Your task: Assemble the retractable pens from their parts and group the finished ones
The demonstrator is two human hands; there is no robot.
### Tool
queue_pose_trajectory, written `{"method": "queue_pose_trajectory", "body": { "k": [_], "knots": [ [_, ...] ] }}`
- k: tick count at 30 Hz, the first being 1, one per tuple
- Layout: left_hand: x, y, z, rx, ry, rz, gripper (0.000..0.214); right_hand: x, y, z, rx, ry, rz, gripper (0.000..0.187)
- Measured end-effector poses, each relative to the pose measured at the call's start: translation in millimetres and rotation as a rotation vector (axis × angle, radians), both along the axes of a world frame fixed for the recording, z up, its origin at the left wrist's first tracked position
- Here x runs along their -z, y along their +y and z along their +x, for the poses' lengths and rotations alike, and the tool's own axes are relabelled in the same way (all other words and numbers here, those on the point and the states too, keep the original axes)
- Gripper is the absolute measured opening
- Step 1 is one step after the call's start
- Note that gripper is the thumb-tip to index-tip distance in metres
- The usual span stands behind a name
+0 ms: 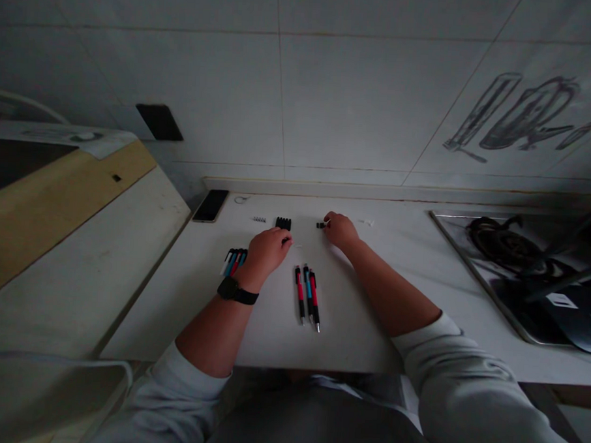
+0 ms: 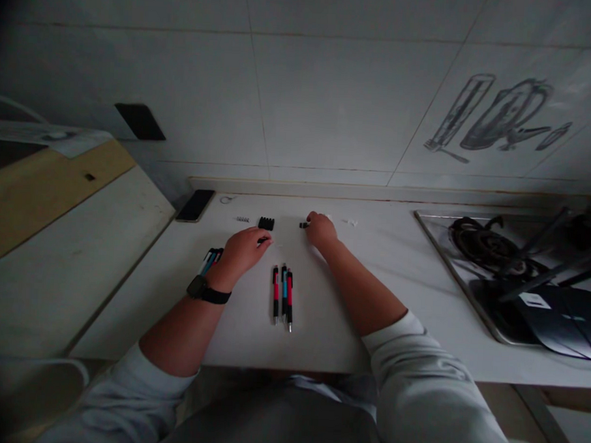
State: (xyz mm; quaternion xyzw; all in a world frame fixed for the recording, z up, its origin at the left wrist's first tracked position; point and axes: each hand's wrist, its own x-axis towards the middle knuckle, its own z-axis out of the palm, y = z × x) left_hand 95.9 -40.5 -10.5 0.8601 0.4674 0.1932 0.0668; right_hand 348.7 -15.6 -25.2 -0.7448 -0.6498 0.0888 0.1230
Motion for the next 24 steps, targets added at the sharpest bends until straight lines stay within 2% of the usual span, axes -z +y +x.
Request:
{"method": "queue_pose_trajectory", "body": {
  "k": [4, 10, 20, 24],
  "knots": [
    [-0.8, -0.4, 0.4, -0.002, 0.005, -0.015, 0.015, 0.8, 1.2, 1.9, -0.021, -0.025, -0.004, 0.035],
    [-3.3, -1.9, 0.5, 0.007, -0.001, -0.029, 0.014, -0.1, 6.5, 6.8, -0.130, -0.080, -0.026, 0.035],
    [-2.0, -0.6, 0.2, 0.005, 0.006, -0.022, 0.014, -2.5, 4.3, 6.4, -0.136, -0.065, -0.008, 0.032],
    [-3.7, -1.6, 0.2, -0.002, 0.004, -0.023, 0.014, -4.3, -0.8, 6.3, -0.120, -0.021, 0.022, 0.037]
  ]
}}
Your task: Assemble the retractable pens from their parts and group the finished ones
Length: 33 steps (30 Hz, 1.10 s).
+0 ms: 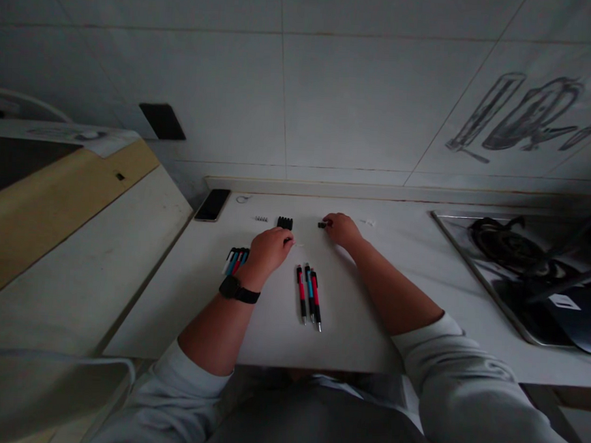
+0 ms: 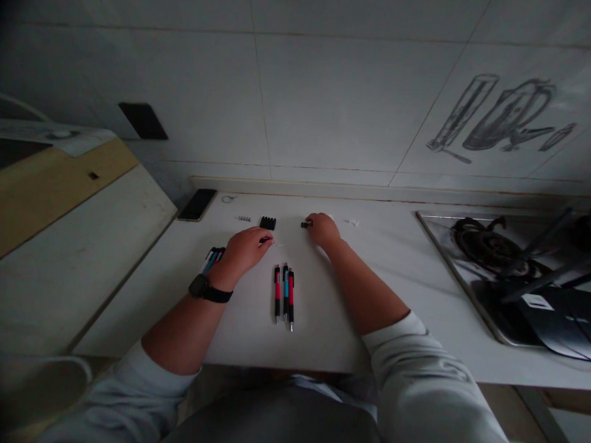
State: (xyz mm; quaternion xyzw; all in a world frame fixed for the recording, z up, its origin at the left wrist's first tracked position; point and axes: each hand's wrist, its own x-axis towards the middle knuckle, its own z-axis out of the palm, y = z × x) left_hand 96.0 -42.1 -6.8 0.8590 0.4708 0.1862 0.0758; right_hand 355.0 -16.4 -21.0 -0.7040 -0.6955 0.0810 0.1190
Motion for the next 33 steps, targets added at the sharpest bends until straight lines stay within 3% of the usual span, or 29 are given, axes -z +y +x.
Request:
{"method": "queue_pose_trajectory", "body": {
  "k": [4, 10, 15, 19, 25, 29, 33],
  "knots": [
    [-1.9, 0, -1, -0.007, -0.009, 0.006, 0.014, -2.3, -13, -9, -0.021, 0.062, 0.051, 0.035],
    [-1.6, 3, -3, -0.056, 0.016, 0.023, 0.016, -0.7, -34, -45, -0.319, 0.118, 0.027, 0.023],
    [2.2, 5, -3, -0.046, 0.022, 0.042, 0.015, 4.3, -39, -64, -0.304, 0.065, 0.032, 0.016],
    [5.2, 6, -3, -0.038, 0.022, 0.047, 0.014, 6.2, -43, -59, -0.301, 0.059, 0.055, 0.017],
    [5.9, 8, -4, -0.008, 0.009, 0.044, 0.014, -5.2, -49, -7, -0.202, 0.297, 0.272, 0.014],
    [6.1, 7, -3, 0.000, 0.014, 0.036, 0.014, -10.8, -48, 60, 0.080, 0.446, 0.471, 0.017],
    [7.9, 7, -4, 0.019, 0.011, 0.045, 0.015, 0.2, -45, 129, 0.342, 0.486, 0.577, 0.027]
  ]
}}
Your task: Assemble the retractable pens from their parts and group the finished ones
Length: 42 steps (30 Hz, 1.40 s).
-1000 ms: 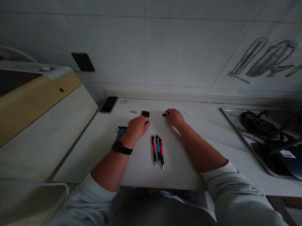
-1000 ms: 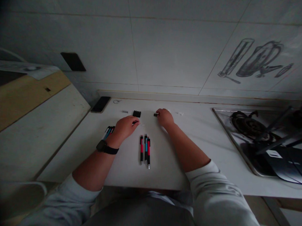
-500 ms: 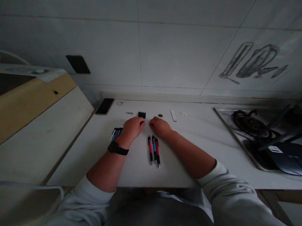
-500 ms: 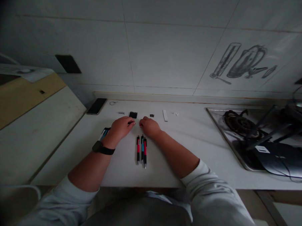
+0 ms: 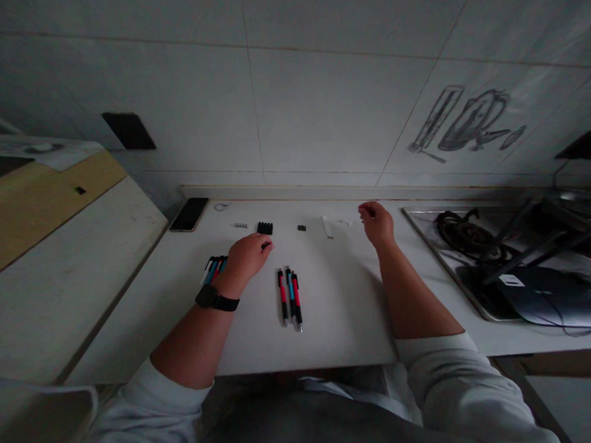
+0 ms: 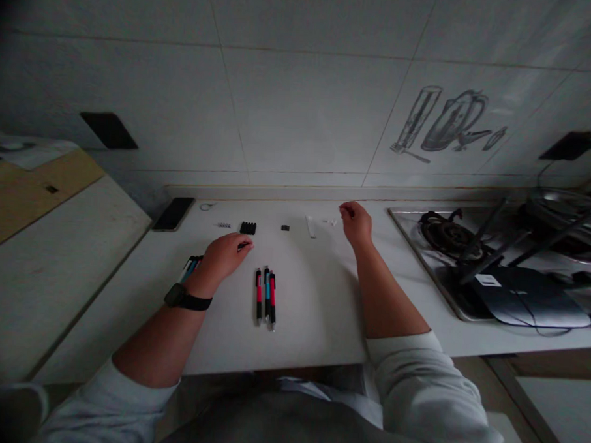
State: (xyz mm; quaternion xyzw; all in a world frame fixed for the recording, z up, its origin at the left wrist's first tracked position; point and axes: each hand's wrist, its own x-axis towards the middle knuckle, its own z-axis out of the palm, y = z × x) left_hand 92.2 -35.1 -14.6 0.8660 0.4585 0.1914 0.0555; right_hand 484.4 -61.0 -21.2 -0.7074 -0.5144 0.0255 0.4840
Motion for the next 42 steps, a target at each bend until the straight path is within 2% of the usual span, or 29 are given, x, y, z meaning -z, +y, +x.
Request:
{"method": "queue_pose_trajectory", "body": {
  "k": [4, 8, 11, 17, 24, 33, 42],
  "knots": [
    [1.4, 2, -1, 0.002, 0.007, -0.014, 0.014, 19.6, 3, 36, 0.059, -0.091, -0.179, 0.028],
    [1.6, 3, -1, 0.001, 0.022, -0.042, 0.016, 31.6, 7, 39, 0.034, -0.214, -0.347, 0.030],
    [1.4, 2, -1, 0.006, 0.028, -0.046, 0.018, 33.9, 11, 34, 0.037, -0.243, -0.409, 0.029],
    [-0.8, -1, 1, 0.011, 0.048, -0.057, 0.019, 34.0, 16, 31, 0.064, -0.284, -0.445, 0.028],
    [-4.7, -2, 1, -0.003, 0.038, -0.055, 0.017, 31.1, 8, 34, 0.031, -0.342, -0.446, 0.027],
    [-4.9, -3, 1, 0.011, 0.042, -0.035, 0.017, 29.5, 8, 22, 0.158, -0.406, -0.469, 0.024],
    [-4.7, -4, 1, 0.016, 0.035, -0.044, 0.017, 29.1, 9, 14, 0.149, -0.393, -0.467, 0.025]
  ]
}}
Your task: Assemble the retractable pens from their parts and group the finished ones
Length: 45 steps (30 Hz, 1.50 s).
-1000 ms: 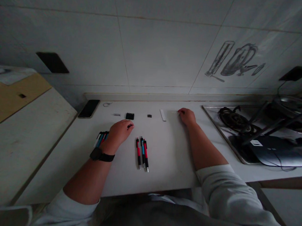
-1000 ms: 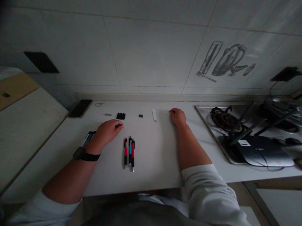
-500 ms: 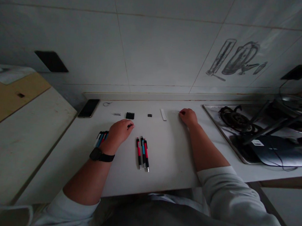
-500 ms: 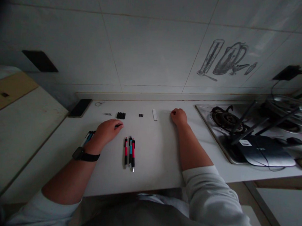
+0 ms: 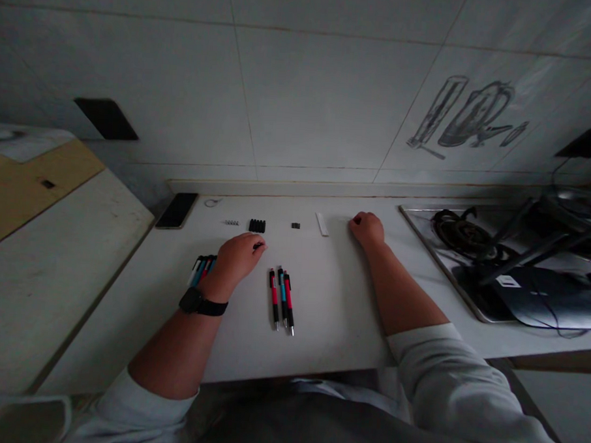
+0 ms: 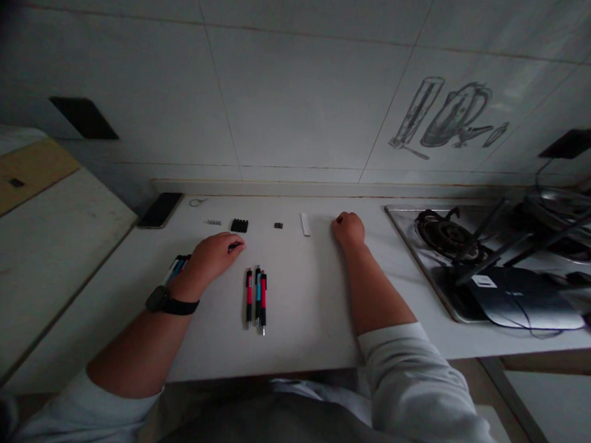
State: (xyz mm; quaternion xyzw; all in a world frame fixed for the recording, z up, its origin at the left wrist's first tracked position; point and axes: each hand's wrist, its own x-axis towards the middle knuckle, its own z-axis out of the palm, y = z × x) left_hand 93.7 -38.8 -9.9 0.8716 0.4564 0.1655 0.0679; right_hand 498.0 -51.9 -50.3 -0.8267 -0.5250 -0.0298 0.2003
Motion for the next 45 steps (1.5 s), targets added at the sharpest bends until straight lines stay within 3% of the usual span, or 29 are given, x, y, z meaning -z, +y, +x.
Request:
{"method": "queue_pose_trajectory", "body": {
  "k": [10, 16, 21, 25, 27, 31, 37, 45],
  "knots": [
    [3.2, 1, -1, 0.000, 0.002, 0.018, 0.016, -0.8, -4, -3, 0.003, 0.023, 0.005, 0.025],
    [2.7, 1, 3, 0.034, -0.123, -0.010, 0.017, -23.3, -16, -20, -0.042, 0.047, 0.129, 0.022],
    [-1.6, -10, 14, 0.166, -0.266, -0.034, 0.026, -40.9, -33, -92, -0.381, 0.229, 0.183, 0.026],
    [-2.8, -19, 23, 0.203, -0.282, -0.033, 0.034, -30.6, -46, -154, -0.749, 0.488, 0.077, 0.035],
    [-2.9, -21, 26, 0.190, -0.262, -0.024, 0.035, -22.2, -48, -169, -0.814, 0.575, 0.065, 0.036],
    [-0.9, -21, 30, 0.199, -0.242, 0.009, 0.031, -11.5, -45, -173, -0.817, 0.695, 0.022, 0.035],
    [5.4, -20, 34, 0.266, -0.271, 0.012, 0.030, -10.2, -41, -166, -0.820, 0.874, 0.010, 0.037],
    [2.3, -14, 25, 0.168, -0.304, -0.053, 0.016, -9.9, -35, -160, -0.674, 0.953, 0.035, 0.048]
  ]
}}
